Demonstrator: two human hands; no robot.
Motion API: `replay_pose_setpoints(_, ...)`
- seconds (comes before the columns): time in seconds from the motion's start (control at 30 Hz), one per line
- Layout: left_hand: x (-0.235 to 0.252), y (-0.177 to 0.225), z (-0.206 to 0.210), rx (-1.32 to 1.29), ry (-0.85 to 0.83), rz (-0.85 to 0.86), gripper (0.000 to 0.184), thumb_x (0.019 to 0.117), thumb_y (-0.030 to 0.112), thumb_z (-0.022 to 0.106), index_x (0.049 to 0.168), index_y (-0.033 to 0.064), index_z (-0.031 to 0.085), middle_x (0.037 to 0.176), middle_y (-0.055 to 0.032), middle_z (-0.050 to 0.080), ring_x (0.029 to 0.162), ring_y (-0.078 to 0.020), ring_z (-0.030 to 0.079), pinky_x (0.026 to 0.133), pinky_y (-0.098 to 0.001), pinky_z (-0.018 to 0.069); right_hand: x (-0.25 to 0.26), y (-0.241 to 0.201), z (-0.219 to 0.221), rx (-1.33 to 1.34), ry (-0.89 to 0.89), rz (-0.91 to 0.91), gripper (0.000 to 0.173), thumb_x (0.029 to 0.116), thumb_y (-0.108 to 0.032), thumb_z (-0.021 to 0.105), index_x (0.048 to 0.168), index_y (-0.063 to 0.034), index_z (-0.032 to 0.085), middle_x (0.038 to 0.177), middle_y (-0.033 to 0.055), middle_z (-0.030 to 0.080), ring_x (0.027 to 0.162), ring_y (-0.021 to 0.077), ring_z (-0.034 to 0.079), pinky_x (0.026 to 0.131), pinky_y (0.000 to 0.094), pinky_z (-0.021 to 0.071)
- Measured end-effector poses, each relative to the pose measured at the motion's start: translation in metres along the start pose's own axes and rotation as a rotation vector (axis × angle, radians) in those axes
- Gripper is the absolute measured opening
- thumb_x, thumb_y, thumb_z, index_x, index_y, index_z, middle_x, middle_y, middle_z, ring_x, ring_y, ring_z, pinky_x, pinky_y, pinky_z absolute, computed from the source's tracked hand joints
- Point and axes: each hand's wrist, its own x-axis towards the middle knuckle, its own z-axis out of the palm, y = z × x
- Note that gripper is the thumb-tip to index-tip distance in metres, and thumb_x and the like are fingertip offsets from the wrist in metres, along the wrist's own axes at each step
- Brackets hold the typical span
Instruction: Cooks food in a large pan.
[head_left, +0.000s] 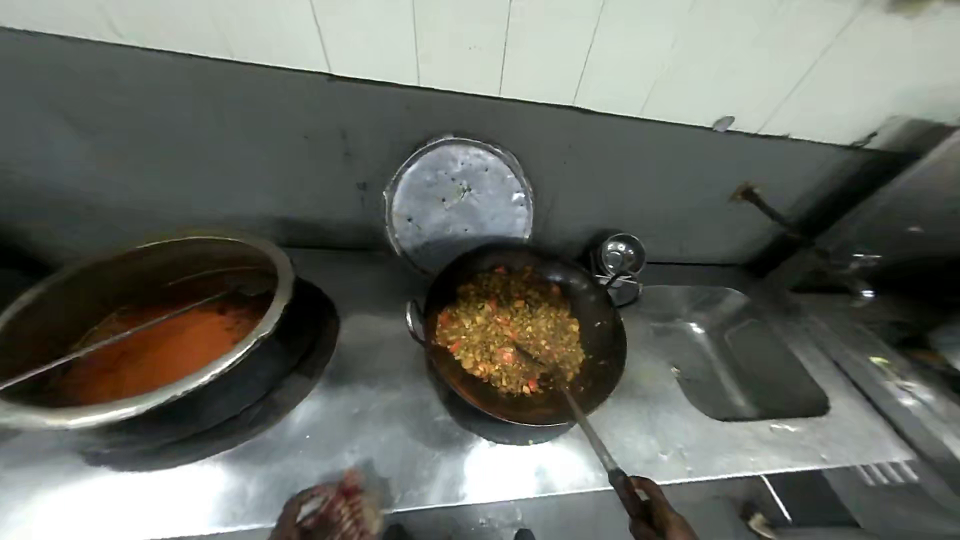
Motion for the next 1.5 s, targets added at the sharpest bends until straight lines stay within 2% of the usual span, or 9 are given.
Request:
replay_pose_setpoints(0.17,0.097,0.088,-0.006,-0.122,-0.062,0.172,0.048,0.099,0.004,0.06,0.145,0.0003,0.047,0.123,-0.0177,0.064,0.099,-0.0181,0.067,0.085,-0.0361,0.0585,-0.05,-0.06,-0.006,-0.348,0.174,0.034,0.064,0.0945,-0.02,0.07,0.154,-0.0143,0.048,0.115,0.0213,0.072,0.101,0.0401,0.071,0.092,0.0619,0.0537)
replay_pose_setpoints(0.4,0.159,0.206,0.069,-0.189,-0.091,0.268,0.044,0.0993,0.005,0.064,0.141,-0.0002,0.049,0.126,-0.0215,0.062,0.105,-0.0271,0.065,0.091,-0.0457,0.0549,-0.154,-0.161,-0.043,-0.687,0.095,0.072,0.061,0.0998,-0.021,0.063,0.158,-0.0182,0.043,0.121,0.0293,0.068,0.105,0.054,0.067,0.089,0.0733,0.0494)
replay_pose_setpoints(0.63,0.18,0.222,0.099,-0.028,-0.112,0.191,0.052,0.0982,0.016,0.069,0.142,0.0054,0.043,0.118,-0.026,0.063,0.101,-0.04,0.065,0.085,-0.0604,0.054,-0.01,-0.223,0.078,-0.742,-0.008,0.341,0.065,0.1051,-0.028,0.048,0.164,-0.0222,0.023,0.127,0.0264,0.064,0.114,0.0453,0.065,0.093,0.0619,0.0527)
replay_pose_setpoints(0.77,0.195,0.227,0.106,0.052,-0.128,0.145,0.072,0.0898,0.015,0.079,0.147,0.0068,0.036,0.131,-0.0264,0.059,0.118,-0.0404,0.061,0.097,-0.0608,0.0513,0.066,-0.242,0.102,-0.651,0.144,0.319,0.055,0.1039,-0.022,0.05,0.156,-0.0178,0.034,0.121,0.0207,0.068,0.108,0.0393,0.069,0.09,0.0555,0.0563)
replay_pose_setpoints(1.07,0.196,0.23,0.103,0.135,-0.156,0.147,0.067,0.0895,0.019,0.08,0.143,0.0089,0.04,0.122,-0.0272,0.062,0.108,-0.0444,0.064,0.087,-0.0644,0.0526,-0.039,-0.237,0.043,-0.879,-0.087,0.406,0.072,0.1026,-0.022,0.055,0.165,-0.0218,0.02,0.126,0.0282,0.065,0.111,0.0486,0.066,0.09,0.0637,0.0531)
replay_pose_setpoints(1.27,0.197,0.231,0.107,0.131,-0.131,0.189,0.07,0.089,0.017,0.08,0.145,0.0055,0.04,0.128,-0.0272,0.06,0.118,-0.0414,0.061,0.098,-0.0614,0.0496,0.075,-0.249,0.076,-0.716,0.162,0.326,0.053,0.101,-0.023,0.059,0.149,-0.0085,0.042,0.125,0.0225,0.066,0.11,0.0407,0.068,0.091,0.0567,0.0555)
replay_pose_setpoints(1.37,0.194,0.228,0.106,0.131,-0.144,0.192,0.071,0.0898,0.019,0.08,0.146,0.0072,0.038,0.129,-0.0272,0.06,0.117,-0.0429,0.062,0.095,-0.0635,0.0505,0.067,-0.231,0.071,-0.633,0.117,0.306,0.052,0.1019,-0.023,0.056,0.151,-0.0133,0.043,0.123,0.0222,0.067,0.112,0.041,0.067,0.093,0.0589,0.0538)
replay_pose_setpoints(1.43,0.196,0.228,0.105,0.107,-0.15,0.207,0.069,0.0891,0.018,0.08,0.144,0.0069,0.04,0.128,-0.0272,0.06,0.114,-0.0429,0.062,0.094,-0.0635,0.0507,0.035,-0.209,0.046,-0.496,0.043,0.254,0.051,0.1036,-0.023,0.055,0.153,-0.0183,0.044,0.119,0.0218,0.068,0.102,0.0392,0.069,0.088,0.0585,0.0545)
replay_pose_setpoints(1.5,0.196,0.225,0.103,0.091,-0.168,0.209,0.069,0.0897,0.018,0.08,0.144,0.007,0.039,0.126,-0.0286,0.06,0.11,-0.0439,0.063,0.089,-0.0637,0.052,-0.008,-0.18,0.024,-0.237,0.041,0.248,0.047,0.1055,-0.028,0.055,0.151,-0.0201,0.047,0.102,0.0143,0.066,0.071,0.0259,0.063,0.064,0.045,0.0547)
